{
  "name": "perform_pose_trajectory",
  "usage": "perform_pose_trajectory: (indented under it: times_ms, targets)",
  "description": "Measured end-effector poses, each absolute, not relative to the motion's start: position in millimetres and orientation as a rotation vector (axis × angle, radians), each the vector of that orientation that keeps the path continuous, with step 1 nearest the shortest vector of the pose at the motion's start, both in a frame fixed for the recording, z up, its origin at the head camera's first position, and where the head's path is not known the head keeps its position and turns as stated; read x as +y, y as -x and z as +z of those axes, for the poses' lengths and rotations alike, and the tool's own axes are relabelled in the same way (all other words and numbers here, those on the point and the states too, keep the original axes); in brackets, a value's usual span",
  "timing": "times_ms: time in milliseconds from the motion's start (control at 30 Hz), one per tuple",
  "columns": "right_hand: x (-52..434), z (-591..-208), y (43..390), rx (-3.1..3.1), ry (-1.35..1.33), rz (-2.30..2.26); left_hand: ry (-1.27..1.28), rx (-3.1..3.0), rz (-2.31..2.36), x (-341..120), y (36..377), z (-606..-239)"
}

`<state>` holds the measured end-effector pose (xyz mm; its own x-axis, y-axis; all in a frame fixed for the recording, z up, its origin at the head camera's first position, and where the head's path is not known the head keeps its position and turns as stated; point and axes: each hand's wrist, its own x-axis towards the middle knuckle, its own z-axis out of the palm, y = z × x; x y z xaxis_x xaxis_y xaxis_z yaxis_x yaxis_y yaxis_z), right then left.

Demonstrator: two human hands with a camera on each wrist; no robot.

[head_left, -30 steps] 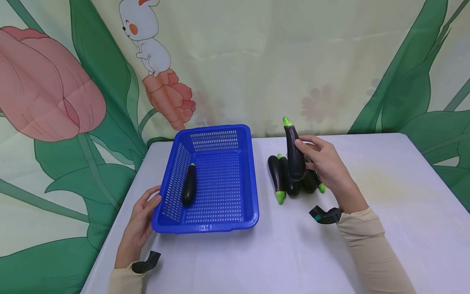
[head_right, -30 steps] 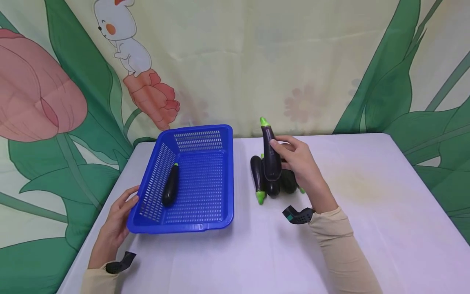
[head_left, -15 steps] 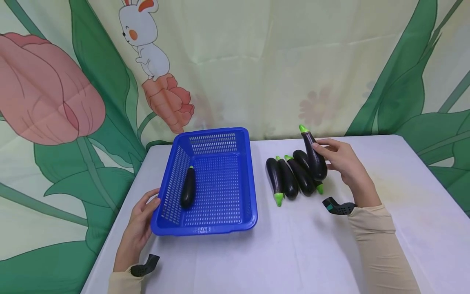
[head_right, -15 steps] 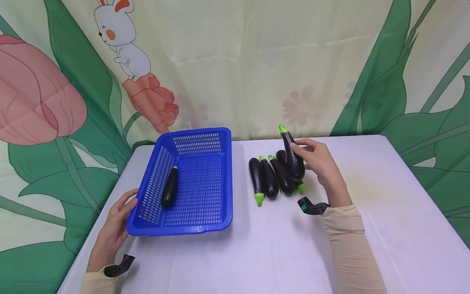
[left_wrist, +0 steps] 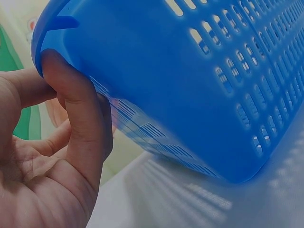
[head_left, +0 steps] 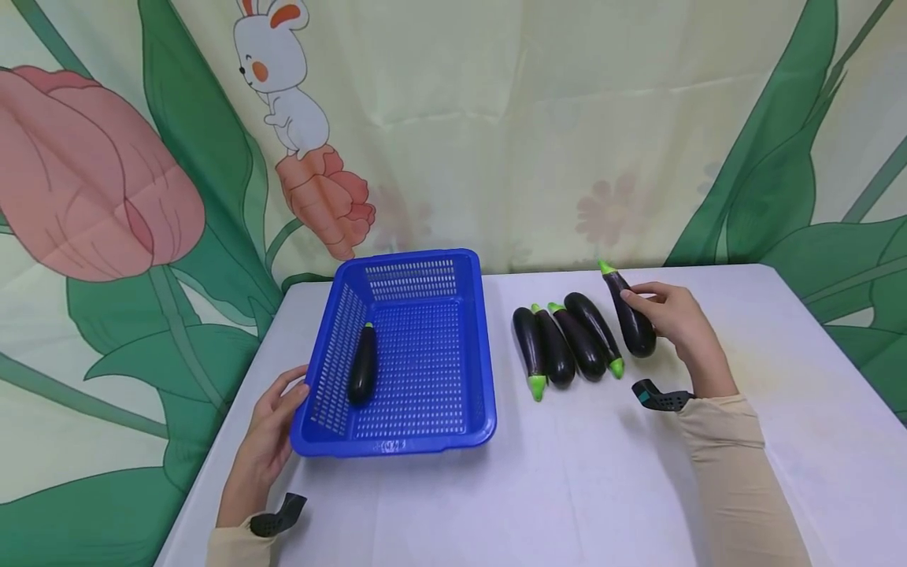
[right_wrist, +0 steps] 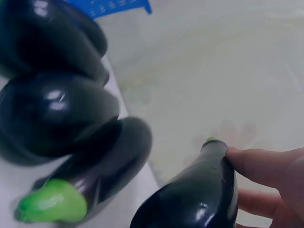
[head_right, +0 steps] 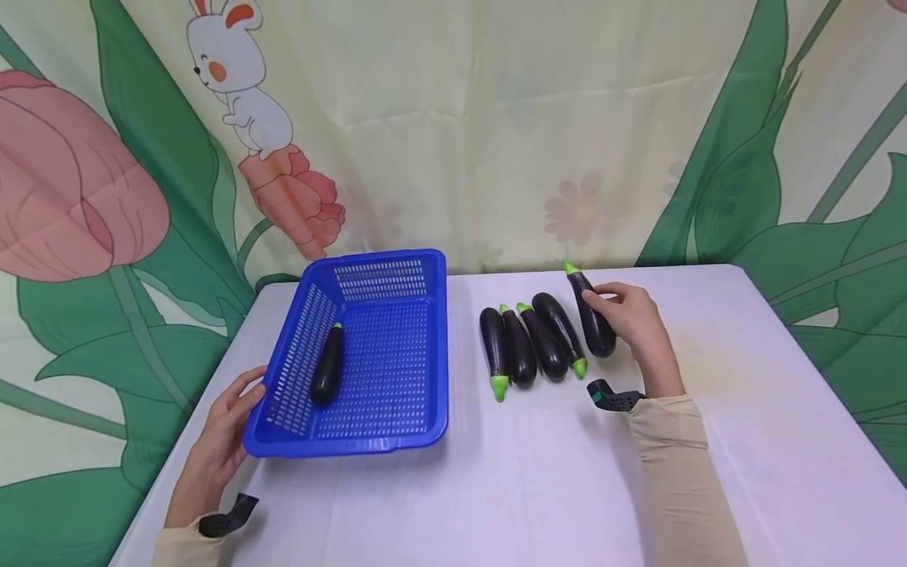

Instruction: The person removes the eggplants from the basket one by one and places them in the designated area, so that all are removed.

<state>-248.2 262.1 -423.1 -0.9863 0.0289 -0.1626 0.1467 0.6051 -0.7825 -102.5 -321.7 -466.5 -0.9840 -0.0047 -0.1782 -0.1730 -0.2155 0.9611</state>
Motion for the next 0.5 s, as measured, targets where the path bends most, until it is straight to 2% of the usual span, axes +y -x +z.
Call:
perform_pose_trajectory:
  times_ms: [267, 500]
  targets:
    - [270, -436, 254, 2.742, -0.205, -1.200, 0.232, 1.905, 2.348, -323, 102, -467]
    - [275, -441, 255, 2.827, -0.147, -1.094, 0.235, 1.882, 2.356, -323, 102, -468]
